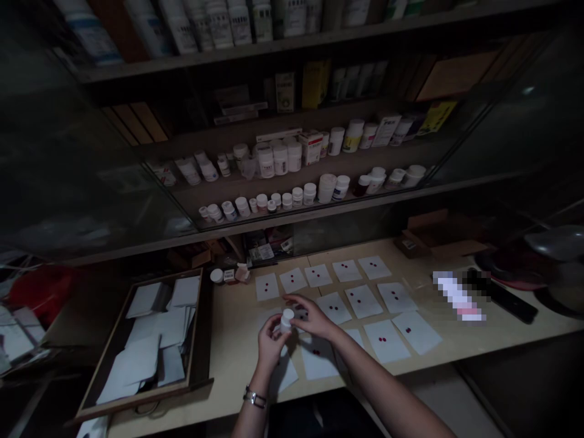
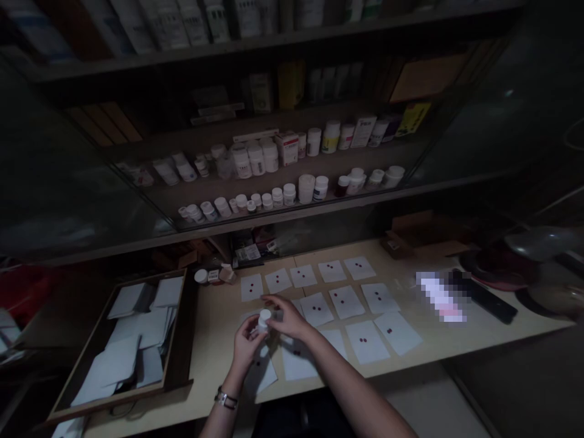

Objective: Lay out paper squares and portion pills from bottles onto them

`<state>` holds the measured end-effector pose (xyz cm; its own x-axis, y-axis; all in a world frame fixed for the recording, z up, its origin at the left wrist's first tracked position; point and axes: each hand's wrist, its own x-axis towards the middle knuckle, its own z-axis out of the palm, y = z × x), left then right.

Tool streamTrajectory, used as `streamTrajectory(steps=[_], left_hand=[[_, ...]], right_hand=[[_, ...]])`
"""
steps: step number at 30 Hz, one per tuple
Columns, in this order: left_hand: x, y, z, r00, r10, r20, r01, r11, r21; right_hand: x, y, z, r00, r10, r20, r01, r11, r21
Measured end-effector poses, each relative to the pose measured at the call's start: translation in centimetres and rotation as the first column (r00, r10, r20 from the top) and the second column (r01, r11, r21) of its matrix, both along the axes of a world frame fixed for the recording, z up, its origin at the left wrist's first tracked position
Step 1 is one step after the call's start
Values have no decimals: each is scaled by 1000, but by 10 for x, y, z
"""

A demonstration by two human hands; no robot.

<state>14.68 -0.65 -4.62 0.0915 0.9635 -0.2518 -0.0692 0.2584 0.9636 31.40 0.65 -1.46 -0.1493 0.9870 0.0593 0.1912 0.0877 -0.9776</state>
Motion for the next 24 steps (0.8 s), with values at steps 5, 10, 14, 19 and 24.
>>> streamTrajectory(steps=[5, 10, 14, 19, 24], left_hand=[[3, -5, -7, 997, 66, -33, -66, 998, 23], [-2, -6, -14, 992, 125, -29, -125, 992, 22], [-11, -5, -11, 994, 109, -15, -109, 994, 22], [-17, -4, -17, 973, 222, -55, -217, 972, 89], [-26, -5, -28, 970, 236, -65, -227, 966, 120]], right_hand=[[-12, 1, 10, 995, 14, 97, -12, 1000, -23], [-19, 3, 8, 994, -14, 105, 14, 1000, 3], [-22, 7, 0, 997, 52, 55, -49, 998, -50], [-36, 16, -4, 976, 137, 166, -146, 989, 39], [-49, 24, -6, 933, 217, 287, -248, 966, 76]])
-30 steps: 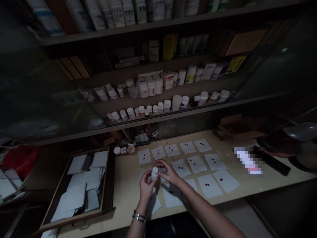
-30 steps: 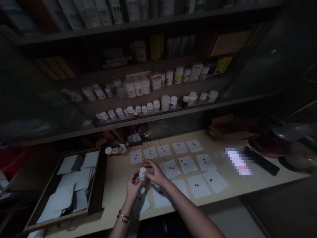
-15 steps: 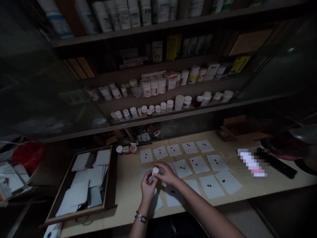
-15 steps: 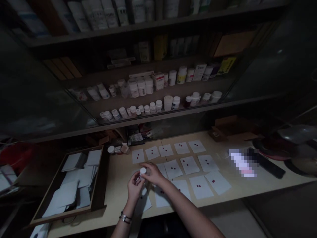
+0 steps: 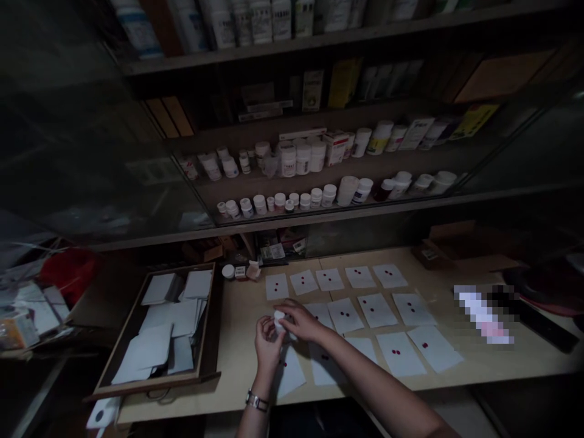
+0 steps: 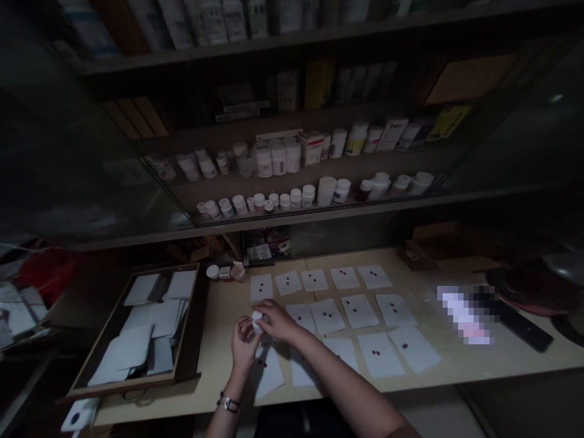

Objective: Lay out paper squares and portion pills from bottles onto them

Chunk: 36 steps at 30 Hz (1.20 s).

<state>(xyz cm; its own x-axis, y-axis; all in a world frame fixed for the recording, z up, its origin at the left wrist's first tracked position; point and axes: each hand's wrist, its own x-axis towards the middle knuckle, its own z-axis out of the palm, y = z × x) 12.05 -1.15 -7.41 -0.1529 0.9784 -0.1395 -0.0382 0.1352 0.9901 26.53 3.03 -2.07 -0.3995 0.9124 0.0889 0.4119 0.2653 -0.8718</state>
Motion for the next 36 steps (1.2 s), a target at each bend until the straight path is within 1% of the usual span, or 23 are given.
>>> streamTrajectory(steps=[2, 3, 4, 5, 6, 8, 10, 11, 12, 13, 14, 16, 18, 21, 23, 26, 30, 33, 36], left_hand=[[-11, 5, 2, 995, -71, -69, 73, 997, 31], [-18, 10, 5, 985, -103, -137, 112, 992, 59], [-25, 18, 10, 964, -111, -243, 141, 984, 109], [-32, 30, 15, 921, -64, -385, 134, 978, 159], [-39, 44, 21, 855, 32, -518, 90, 974, 207], [-47, 80, 34, 802, 143, -579, 1, 970, 241], [-48, 118, 45, 760, 166, -629, -9, 970, 244], [-47, 136, 49, 721, 173, -671, -18, 973, 231], [-45, 152, 53, 586, 137, -799, -4, 986, 167], [-44, 166, 56, 442, 67, -895, 9, 997, 79], [-43, 177, 58, 324, -17, -946, 10, 1000, -14], [-43, 192, 59, 258, -67, -964, -4, 997, -71], [-47, 200, 58, 237, -94, -967, -2, 995, -97], [-53, 204, 52, 202, -148, -968, 38, 989, -143], [-57, 204, 47, 192, -175, -966, 61, 984, -167], [-60, 203, 42, 192, -200, -961, 71, 979, -189], [-63, 199, 36, 212, -216, -953, 82, 976, -203], [-62, 194, 34, 226, -202, -953, 75, 979, -190], [-62, 189, 33, 241, -177, -954, 56, 984, -169]], right_hand=[[-1, 6, -3, 999, 41, -4, -41, 999, 2], [0, 10, -5, 999, 42, -11, -42, 999, 3], [0, 15, -7, 1000, 21, -16, -21, 1000, 7], [1, 21, -9, 1000, -26, -16, 26, 1000, 9], [1, 27, -12, 996, -89, -13, 89, 996, 11], [-2, 43, -16, 974, -227, -12, 227, 974, 19], [-11, 60, -19, 942, -333, -44, 335, 941, 48], [-16, 69, -19, 927, -367, -71, 372, 925, 74], [-23, 77, -19, 915, -393, -98, 402, 910, 103], [-30, 86, -19, 903, -412, -120, 426, 895, 130], [-37, 94, -18, 895, -425, -137, 442, 884, 152], [-48, 108, -17, 887, -435, -158, 458, 873, 170], [-55, 118, -17, 883, -439, -168, 464, 870, 167], [-59, 123, -21, 867, -470, -168, 494, 857, 150], [-60, 124, -26, 857, -487, -168, 509, 850, 131], [-63, 123, -33, 863, -487, -133, 501, 858, 110], [-67, 125, -37, 894, -446, 38, 439, 890, 128], [-70, 125, -37, 911, -363, 194, 340, 930, 142], [-75, 126, -33, 898, -292, 329, 254, 955, 156]])
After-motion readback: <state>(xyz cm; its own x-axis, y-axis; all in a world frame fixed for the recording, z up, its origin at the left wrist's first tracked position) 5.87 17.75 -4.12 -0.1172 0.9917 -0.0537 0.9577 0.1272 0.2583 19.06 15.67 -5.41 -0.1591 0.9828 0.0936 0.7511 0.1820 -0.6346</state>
